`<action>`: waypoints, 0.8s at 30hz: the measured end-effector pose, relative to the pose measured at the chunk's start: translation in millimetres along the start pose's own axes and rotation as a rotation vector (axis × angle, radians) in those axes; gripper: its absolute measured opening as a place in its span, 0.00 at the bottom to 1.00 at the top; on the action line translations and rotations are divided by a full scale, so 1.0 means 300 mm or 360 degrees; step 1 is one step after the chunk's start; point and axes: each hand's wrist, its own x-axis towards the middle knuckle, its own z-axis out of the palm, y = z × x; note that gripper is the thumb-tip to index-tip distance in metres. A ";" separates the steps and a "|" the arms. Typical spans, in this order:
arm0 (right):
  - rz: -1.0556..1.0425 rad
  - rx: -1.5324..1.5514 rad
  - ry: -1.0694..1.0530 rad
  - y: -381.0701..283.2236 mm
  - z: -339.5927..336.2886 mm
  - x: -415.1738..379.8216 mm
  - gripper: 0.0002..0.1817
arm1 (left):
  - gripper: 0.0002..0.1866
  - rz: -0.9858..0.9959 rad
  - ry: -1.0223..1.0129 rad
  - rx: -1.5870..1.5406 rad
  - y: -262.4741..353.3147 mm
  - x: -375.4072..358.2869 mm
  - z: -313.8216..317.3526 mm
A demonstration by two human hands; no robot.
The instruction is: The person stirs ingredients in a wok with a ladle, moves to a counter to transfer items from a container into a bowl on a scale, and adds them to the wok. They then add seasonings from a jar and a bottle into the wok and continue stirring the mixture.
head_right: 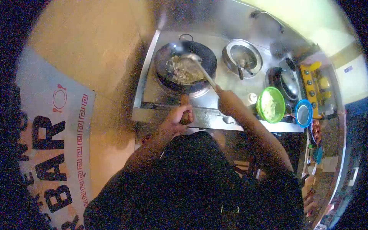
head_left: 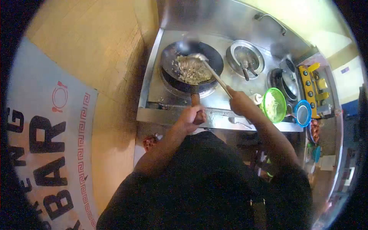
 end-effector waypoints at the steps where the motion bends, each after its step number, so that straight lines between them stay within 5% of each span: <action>1: -0.0014 0.0088 0.0082 -0.023 0.022 0.074 0.29 | 0.06 0.0026 -0.0001 0.0080 0.015 0.018 -0.018; 5: -0.0196 0.0446 0.0055 -0.075 0.154 0.281 0.24 | 0.06 -0.0035 -0.0015 0.0110 0.030 0.055 -0.058; 9: -0.0320 -0.0644 -0.0302 -0.136 0.034 -0.101 0.32 | 0.06 -0.0045 0.0024 0.0359 0.050 0.089 -0.186; 12: -0.0095 -0.0930 -0.0376 -0.075 -0.066 -0.156 0.35 | 0.06 -0.0097 0.0083 0.0067 0.024 -0.105 0.089; 14: -0.0220 -0.0986 -0.0014 0.059 -0.136 -0.113 0.33 | 0.05 -0.0079 -0.0011 0.0144 -0.004 -0.065 0.074; 17: -0.0341 -0.1134 0.0106 0.041 -0.341 -0.180 0.31 | 0.07 0.0016 -0.0088 0.0187 0.033 -0.055 0.044; 20: -0.0168 -0.1115 -0.0115 0.035 -0.384 -0.219 0.35 | 0.06 -0.0097 -0.0114 0.0015 0.041 0.000 -0.020; 24: 0.0000 -0.0502 -0.0058 0.170 -0.070 0.023 0.36 | 0.04 -0.0001 -0.0206 0.0093 0.023 0.041 -0.071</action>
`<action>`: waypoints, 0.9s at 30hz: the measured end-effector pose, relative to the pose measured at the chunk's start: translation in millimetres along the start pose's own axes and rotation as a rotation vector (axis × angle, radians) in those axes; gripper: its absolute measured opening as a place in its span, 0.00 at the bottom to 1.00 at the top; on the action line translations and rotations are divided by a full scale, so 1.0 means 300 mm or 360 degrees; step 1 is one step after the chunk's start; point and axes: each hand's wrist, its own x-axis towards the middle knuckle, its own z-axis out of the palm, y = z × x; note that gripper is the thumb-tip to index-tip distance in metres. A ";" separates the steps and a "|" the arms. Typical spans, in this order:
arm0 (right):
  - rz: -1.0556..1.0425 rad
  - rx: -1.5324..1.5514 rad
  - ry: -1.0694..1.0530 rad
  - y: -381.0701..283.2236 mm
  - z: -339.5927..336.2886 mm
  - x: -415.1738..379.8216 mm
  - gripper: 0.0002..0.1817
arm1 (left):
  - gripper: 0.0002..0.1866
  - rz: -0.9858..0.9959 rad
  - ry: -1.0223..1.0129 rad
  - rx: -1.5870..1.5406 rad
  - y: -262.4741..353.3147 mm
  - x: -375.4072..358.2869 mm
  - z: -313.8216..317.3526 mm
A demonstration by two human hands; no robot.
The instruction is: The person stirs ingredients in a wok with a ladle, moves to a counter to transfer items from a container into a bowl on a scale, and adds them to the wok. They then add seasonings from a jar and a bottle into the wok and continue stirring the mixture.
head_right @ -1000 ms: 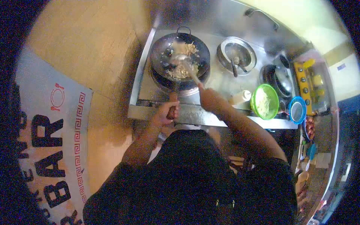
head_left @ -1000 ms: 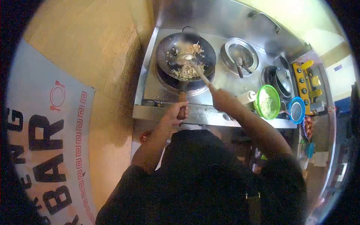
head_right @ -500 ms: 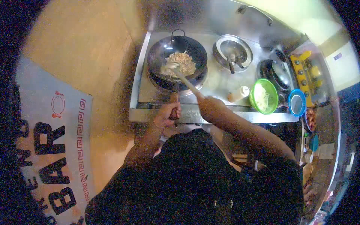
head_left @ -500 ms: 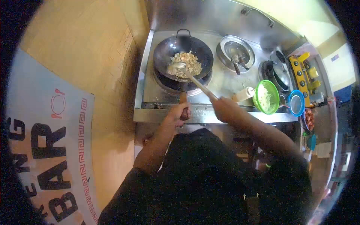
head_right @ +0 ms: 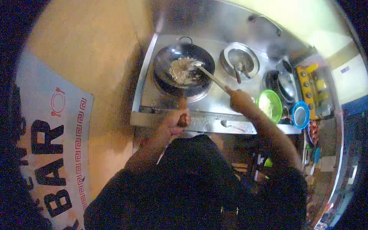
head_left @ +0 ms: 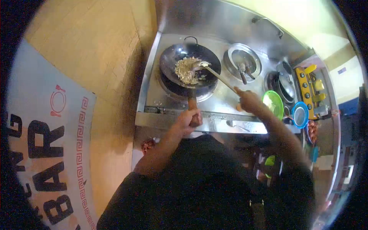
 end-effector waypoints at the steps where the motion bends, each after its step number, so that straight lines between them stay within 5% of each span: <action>1: 0.0074 0.0283 0.0024 -0.028 0.003 0.032 0.33 | 0.05 -0.0020 -0.0018 -0.0055 -0.004 -0.004 -0.024; 5: 0.0093 0.0722 0.0328 -0.154 0.103 0.187 0.26 | 0.06 -0.0023 0.0040 -0.0067 0.001 -0.007 -0.072; 8: 0.0133 0.0732 0.0124 -0.250 0.137 0.304 0.27 | 0.06 0.0001 0.0064 0.0012 -0.008 0.017 -0.117; 14: -0.0001 0.0103 -0.0154 -0.194 0.074 0.025 0.32 | 0.08 0.0010 0.0017 -0.0016 -0.011 0.027 -0.154; 15: 0.0031 0.0293 -0.0133 -0.168 0.036 0.028 0.31 | 0.08 0.0009 0.0016 0.0002 -0.011 0.024 -0.157; 17: -0.0255 0.0616 0.0426 -0.087 0.142 0.070 0.28 | 0.09 0.0006 0.0009 0.0046 -0.001 0.026 -0.157; 20: 0.0381 0.2134 -0.0112 -0.175 -0.016 0.000 0.25 | 0.09 0.0023 -0.0033 -0.0020 0.000 0.008 -0.143; 24: 0.0464 0.2138 -0.0373 -0.186 0.128 0.141 0.23 | 0.09 -0.0005 0.0046 0.0057 -0.022 0.036 -0.174; 27: 0.0253 0.1590 -0.0159 -0.218 0.089 0.212 0.21 | 0.08 -0.0013 0.0019 0.0067 -0.011 0.038 -0.159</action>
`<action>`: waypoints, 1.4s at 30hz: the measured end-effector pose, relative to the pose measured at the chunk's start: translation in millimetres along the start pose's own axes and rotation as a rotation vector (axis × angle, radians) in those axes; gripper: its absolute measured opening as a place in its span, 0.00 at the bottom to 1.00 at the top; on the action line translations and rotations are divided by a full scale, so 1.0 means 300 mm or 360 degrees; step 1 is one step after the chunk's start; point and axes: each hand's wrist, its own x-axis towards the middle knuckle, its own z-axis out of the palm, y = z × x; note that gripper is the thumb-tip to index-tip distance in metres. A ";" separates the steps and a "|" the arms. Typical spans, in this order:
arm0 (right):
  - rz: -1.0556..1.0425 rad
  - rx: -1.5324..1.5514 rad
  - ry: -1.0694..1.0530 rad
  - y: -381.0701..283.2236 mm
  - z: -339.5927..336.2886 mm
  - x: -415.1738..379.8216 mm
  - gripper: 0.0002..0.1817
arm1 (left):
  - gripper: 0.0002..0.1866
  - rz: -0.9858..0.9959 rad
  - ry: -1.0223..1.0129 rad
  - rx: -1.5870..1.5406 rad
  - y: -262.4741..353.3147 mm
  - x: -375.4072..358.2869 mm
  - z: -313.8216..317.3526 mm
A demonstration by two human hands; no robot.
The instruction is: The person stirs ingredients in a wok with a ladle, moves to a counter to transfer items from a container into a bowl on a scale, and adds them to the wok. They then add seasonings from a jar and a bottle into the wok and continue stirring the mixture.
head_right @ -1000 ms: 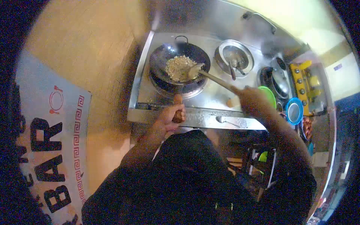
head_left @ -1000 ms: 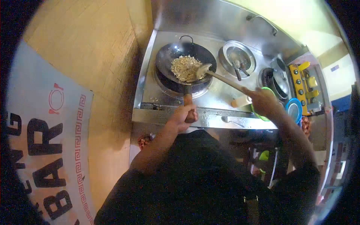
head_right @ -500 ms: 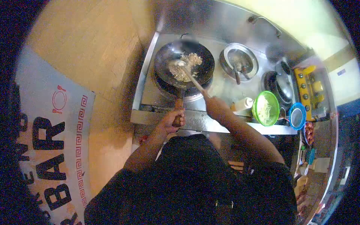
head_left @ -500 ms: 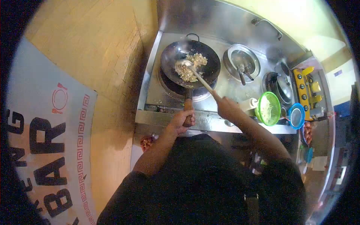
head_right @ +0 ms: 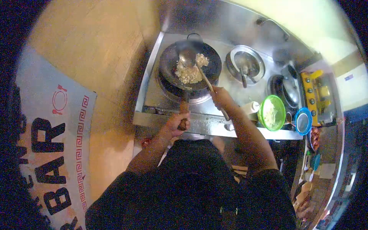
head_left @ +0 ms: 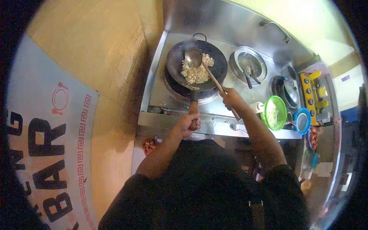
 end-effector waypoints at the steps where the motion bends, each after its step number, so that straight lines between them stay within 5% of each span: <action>1: 0.0097 0.0317 -0.0073 -0.010 -0.021 0.000 0.20 | 0.08 -0.0002 -0.0027 -0.0013 -0.001 -0.005 -0.002; 5: 0.0357 0.1007 -0.0385 -0.024 -0.092 -0.047 0.20 | 0.08 0.0063 0.0016 0.0069 0.010 -0.030 0.025; 9: 0.0038 0.0030 0.0107 -0.007 0.033 0.014 0.20 | 0.09 0.0017 0.0043 -0.0012 0.013 -0.033 0.030; 20: 0.0226 0.0683 -0.0166 -0.031 -0.028 0.068 0.12 | 0.07 0.0035 0.0065 -0.0014 0.014 -0.027 0.019; 21: 0.0293 0.0344 -0.0113 0.013 -0.007 0.113 0.12 | 0.07 0.0019 0.0051 -0.0016 0.006 -0.026 0.018; 24: -0.0348 -0.0829 0.0283 0.032 -0.029 0.131 0.14 | 0.08 0.0012 0.0021 -0.0015 0.007 -0.024 0.005; 28: -0.0461 -0.0887 0.0431 0.036 -0.002 0.133 0.22 | 0.09 0.0044 0.0047 0.0029 0.010 -0.008 -0.005; 29: -0.0457 -0.1086 0.0317 0.051 0.026 0.172 0.32 | 0.09 0.0044 0.0063 0.0066 0.004 -0.004 -0.015; 32: -0.0398 -0.1300 0.0113 0.013 0.044 0.025 0.33 | 0.09 -0.0025 0.0115 0.0062 0.004 0.012 -0.042; 35: -0.0252 -0.1795 0.0096 -0.004 -0.030 -0.172 0.31 | 0.09 0.0003 0.0057 0.0049 0.012 -0.002 -0.014; 39: -0.0524 -0.1259 0.0389 0.047 0.019 0.007 0.21 | 0.10 -0.0065 0.0110 0.0070 0.008 -0.005 -0.003; 40: -0.0403 -0.1209 0.0322 -0.001 0.068 0.036 0.19 | 0.10 -0.0091 0.0096 0.0073 0.009 -0.008 0.003; 42: -0.0691 -0.1426 0.0270 0.000 0.131 -0.039 0.19 | 0.09 -0.0130 0.0148 0.0140 0.046 -0.005 0.003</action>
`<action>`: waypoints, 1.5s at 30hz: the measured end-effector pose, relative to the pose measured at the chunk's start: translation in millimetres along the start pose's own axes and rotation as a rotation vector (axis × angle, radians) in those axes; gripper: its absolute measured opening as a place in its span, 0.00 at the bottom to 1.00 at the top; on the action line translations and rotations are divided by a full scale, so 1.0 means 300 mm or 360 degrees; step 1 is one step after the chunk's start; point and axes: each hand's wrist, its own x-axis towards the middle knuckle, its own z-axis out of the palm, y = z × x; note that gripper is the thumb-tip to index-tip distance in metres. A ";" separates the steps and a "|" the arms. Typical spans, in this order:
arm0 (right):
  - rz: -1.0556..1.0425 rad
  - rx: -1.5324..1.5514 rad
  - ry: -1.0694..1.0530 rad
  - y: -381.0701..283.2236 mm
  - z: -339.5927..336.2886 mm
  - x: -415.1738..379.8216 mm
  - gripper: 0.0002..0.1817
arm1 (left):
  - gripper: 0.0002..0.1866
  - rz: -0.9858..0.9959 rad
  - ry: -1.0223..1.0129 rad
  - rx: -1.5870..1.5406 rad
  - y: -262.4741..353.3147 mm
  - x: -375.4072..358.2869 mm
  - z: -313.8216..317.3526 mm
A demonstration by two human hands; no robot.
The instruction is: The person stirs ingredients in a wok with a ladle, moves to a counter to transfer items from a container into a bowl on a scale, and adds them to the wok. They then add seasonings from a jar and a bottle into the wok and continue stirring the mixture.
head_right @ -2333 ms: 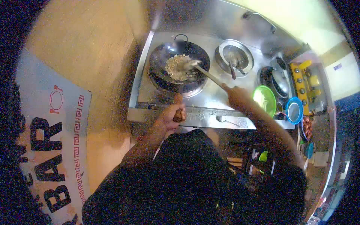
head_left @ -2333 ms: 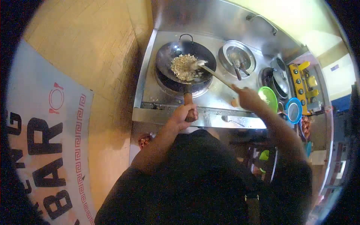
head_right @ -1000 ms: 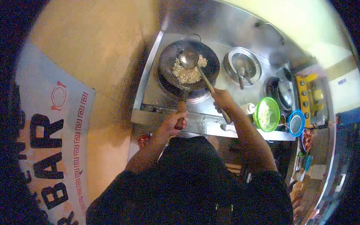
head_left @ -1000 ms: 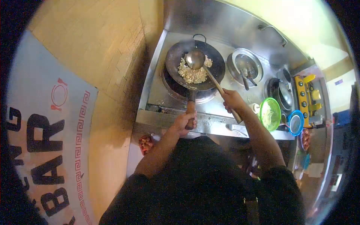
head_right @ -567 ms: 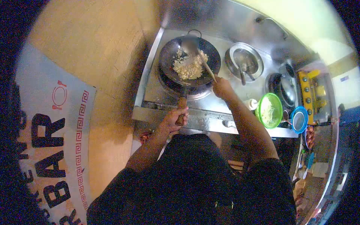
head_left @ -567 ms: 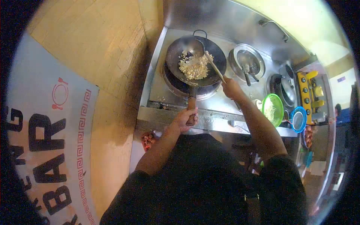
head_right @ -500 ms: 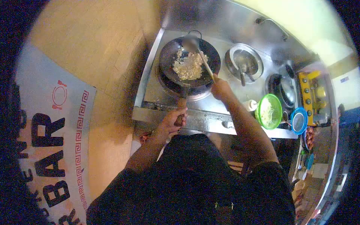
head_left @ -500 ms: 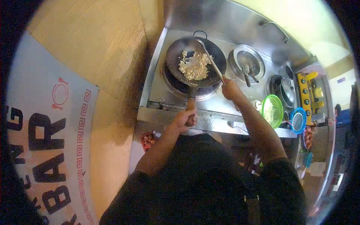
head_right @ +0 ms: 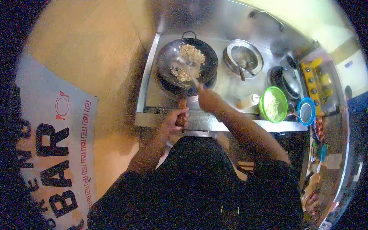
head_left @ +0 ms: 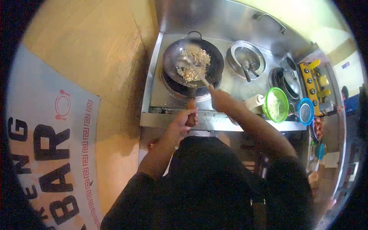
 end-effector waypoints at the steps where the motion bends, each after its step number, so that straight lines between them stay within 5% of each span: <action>1: -0.0007 -0.0112 -0.0189 -0.065 -0.103 -0.105 0.20 | 0.08 -0.0035 0.0069 0.0053 0.022 0.007 -0.005; 6: 0.0082 -0.0402 -0.0346 0.005 -0.247 -0.263 0.29 | 0.08 0.0020 -0.0004 -0.0049 -0.041 -0.204 0.314; 8: -0.0182 0.0273 0.0037 0.153 -0.282 -0.217 0.26 | 0.10 0.0042 0.0002 -0.0021 -0.042 -0.250 0.367; 12: 0.0372 0.1078 -0.0597 0.075 -0.590 -0.328 0.26 | 0.10 0.0019 -0.0306 -0.0236 0.041 -0.226 0.283; 14: 0.0233 0.1414 -0.0715 0.103 -0.607 -0.362 0.27 | 0.09 0.0044 -0.0172 -0.0341 0.066 -0.195 0.278; 16: 0.0490 0.0760 -0.0820 0.036 -0.600 -0.355 0.27 | 0.08 0.0050 -0.0164 -0.0350 0.067 -0.135 0.249; 17: -0.0311 0.0333 -0.0142 0.146 -0.389 -0.367 0.28 | 0.08 0.0054 -0.0175 -0.0317 0.044 -0.112 0.227; 18: 0.0202 0.0159 -0.0599 0.032 -0.396 -0.324 0.30 | 0.07 0.0060 -0.0186 -0.0277 0.023 -0.087 0.204; 19: 0.0219 -0.0001 -0.0578 0.033 -0.288 -0.288 0.32 | 0.07 0.0064 -0.0200 -0.0221 0.010 -0.069 0.187; 27: 0.0518 0.0384 0.0068 0.052 0.005 0.129 0.31 | 0.08 0.0088 -0.0133 -0.0347 -0.058 -0.015 0.082; 30: 0.0342 0.0477 -0.0180 0.044 0.047 0.110 0.32 | 0.08 -0.0015 -0.0055 -0.0239 -0.023 -0.011 0.055; 33: 0.0077 -0.0109 -0.0488 -0.009 -0.155 -0.205 0.34 | 0.08 -0.0075 -0.0099 -0.0027 -0.013 -0.009 0.035; 35: 0.0091 -0.0390 -0.0412 0.015 -0.166 -0.314 0.35 | 0.09 -0.0025 -0.0151 -0.0007 -0.060 -0.007 0.041; 38: 0.0085 -0.0547 -0.0425 0.180 -0.215 -0.301 0.36 | 0.08 0.0031 -0.0001 -0.0101 -0.033 -0.239 0.424; 42: 0.0011 -0.0608 -0.0262 0.185 -0.519 -0.367 0.34 | 0.08 0.0253 -0.0081 0.0195 -0.028 -0.059 0.230; 45: 0.0122 -0.0658 -0.0540 0.193 -0.539 -0.400 0.35 | 0.08 0.0053 -0.0140 -0.0147 -0.013 -0.032 0.199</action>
